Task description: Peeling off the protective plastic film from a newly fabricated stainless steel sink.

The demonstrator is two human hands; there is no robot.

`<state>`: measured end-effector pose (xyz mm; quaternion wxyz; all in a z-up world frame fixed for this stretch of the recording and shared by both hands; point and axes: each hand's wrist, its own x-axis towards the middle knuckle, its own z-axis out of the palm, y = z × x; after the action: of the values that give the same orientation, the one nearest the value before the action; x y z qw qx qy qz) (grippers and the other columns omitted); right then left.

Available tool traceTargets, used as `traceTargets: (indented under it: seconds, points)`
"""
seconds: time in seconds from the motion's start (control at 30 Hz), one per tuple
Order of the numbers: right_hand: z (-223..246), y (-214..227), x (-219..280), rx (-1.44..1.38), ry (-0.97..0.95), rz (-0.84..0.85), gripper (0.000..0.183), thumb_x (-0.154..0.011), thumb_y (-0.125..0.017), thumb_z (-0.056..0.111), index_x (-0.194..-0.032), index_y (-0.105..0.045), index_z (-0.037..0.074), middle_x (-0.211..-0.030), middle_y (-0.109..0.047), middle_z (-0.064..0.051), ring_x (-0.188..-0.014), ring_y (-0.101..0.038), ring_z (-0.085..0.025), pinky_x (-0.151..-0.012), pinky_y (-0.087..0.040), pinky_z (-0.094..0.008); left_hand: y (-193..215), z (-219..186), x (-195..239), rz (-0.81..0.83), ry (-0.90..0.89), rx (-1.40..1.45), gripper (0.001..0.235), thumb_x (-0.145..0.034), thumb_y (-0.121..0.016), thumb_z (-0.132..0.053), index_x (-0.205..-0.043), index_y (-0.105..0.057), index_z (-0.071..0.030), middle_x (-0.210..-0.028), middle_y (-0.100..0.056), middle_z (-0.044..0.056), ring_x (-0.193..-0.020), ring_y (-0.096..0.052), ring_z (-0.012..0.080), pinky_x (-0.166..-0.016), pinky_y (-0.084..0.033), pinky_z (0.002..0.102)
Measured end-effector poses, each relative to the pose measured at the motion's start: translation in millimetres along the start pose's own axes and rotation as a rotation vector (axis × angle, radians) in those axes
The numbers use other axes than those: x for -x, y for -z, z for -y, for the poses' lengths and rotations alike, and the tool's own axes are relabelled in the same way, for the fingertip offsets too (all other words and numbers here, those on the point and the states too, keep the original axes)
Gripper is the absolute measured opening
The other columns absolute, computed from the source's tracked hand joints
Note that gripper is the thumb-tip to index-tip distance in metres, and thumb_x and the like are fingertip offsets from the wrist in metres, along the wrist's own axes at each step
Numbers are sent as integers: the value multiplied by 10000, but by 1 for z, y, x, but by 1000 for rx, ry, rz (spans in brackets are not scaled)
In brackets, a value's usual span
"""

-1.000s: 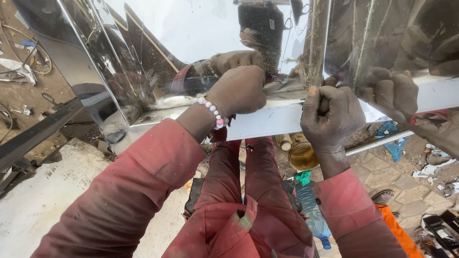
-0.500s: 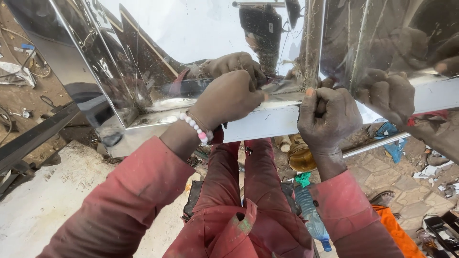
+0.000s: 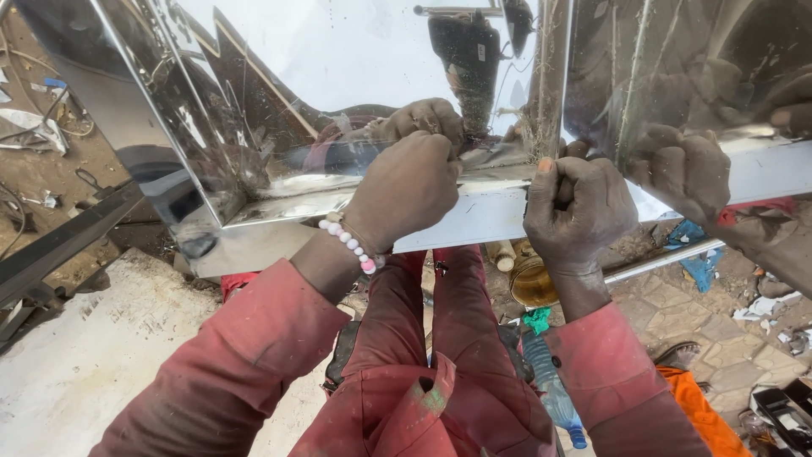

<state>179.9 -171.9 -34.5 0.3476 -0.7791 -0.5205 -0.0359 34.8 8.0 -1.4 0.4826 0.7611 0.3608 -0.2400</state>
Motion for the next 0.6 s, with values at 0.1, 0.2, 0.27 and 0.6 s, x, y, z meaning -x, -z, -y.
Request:
traceTargets:
  seconds: [0.1,0.2,0.27,0.6]
  points:
    - [0,-2,1,-14,-6,-20,180,-1003,-760,133,-843,-698,78,-593,-352,22,-503,-480,-215,-577,-494,-349,9,-16,10,52,42,-4,174,-818,-597,-27,-738,-733,46,-597,-608,147,-511,-664,247,-482,-584,374]
    - [-1,-2,2,-2,1,-25,186,-1004,-762,145,-842,-691,86,-597,-352,24,-512,-485,-209,-581,-495,-345,-3,-7,-1,12,85,7,182,-783,-587,-15,-659,-719,13,-572,-624,155,-459,-643,230,-468,-576,356]
    - [0,-1,0,-10,0,-27,185,-1003,-763,134,-841,-694,80,-595,-355,28,-512,-490,-213,-578,-498,-350,-12,-6,-5,0,23,-60,168,-766,-601,4,-656,-727,24,-579,-626,175,-472,-657,249,-453,-571,372]
    - [1,-2,-1,2,13,-24,171,-993,-759,116,-845,-690,64,-589,-358,11,-521,-503,-226,-574,-497,-373,-12,8,-3,93,49,68,221,-853,-562,-33,-840,-762,59,-709,-670,210,-640,-728,372,-585,-603,469]
